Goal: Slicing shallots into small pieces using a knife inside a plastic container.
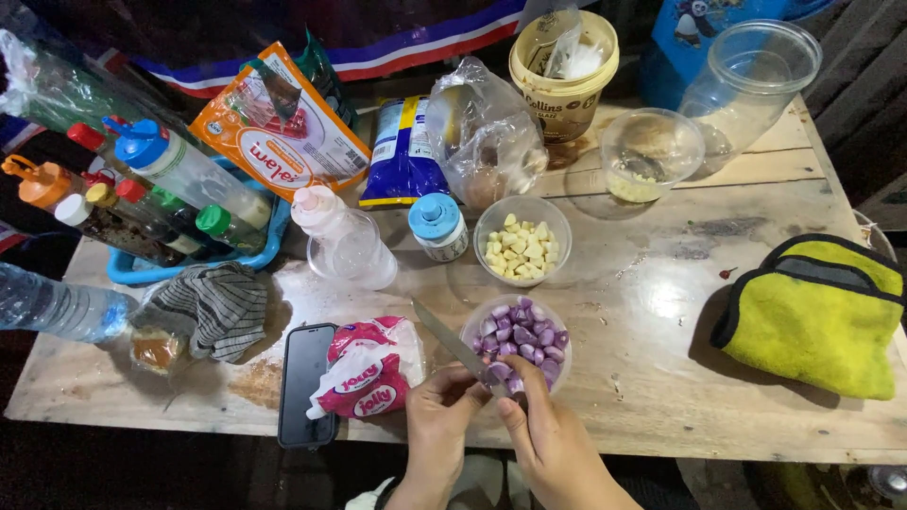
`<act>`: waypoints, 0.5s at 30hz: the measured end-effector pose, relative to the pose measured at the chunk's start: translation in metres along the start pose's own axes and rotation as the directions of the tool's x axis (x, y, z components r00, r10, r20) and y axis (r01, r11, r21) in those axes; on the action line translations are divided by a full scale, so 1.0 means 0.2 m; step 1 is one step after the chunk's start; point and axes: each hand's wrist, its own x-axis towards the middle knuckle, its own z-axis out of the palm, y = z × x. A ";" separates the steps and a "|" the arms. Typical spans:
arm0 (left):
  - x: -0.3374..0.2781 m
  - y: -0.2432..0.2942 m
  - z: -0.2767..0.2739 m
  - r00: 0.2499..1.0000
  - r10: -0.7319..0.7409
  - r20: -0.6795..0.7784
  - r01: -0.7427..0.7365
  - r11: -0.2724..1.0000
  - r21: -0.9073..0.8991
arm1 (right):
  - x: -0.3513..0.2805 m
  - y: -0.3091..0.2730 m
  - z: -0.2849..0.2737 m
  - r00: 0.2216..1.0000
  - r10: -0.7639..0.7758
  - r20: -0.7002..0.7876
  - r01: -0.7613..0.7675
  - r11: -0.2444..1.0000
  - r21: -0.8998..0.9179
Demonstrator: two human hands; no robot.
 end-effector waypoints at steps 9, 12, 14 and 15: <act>0.01 -0.11 -0.04 0.998 0.061 -0.016 -0.060 0.997 0.053 | 0.03 0.01 0.02 1.000 0.004 -0.016 -0.004 0.999 0.044; 0.02 -0.14 -0.06 0.997 0.002 -0.075 0.003 0.998 0.059 | 0.04 0.01 0.02 1.000 0.016 -0.004 -0.015 0.997 0.069; 0.01 -0.10 -0.05 0.999 0.013 -0.045 -0.010 0.998 0.070 | 0.05 0.01 0.02 1.000 0.026 -0.007 -0.025 0.995 0.091; 0.02 -0.08 -0.04 1.000 0.027 -0.011 -0.026 0.997 0.079 | 0.05 0.00 0.01 0.999 0.035 -0.013 -0.033 0.993 0.113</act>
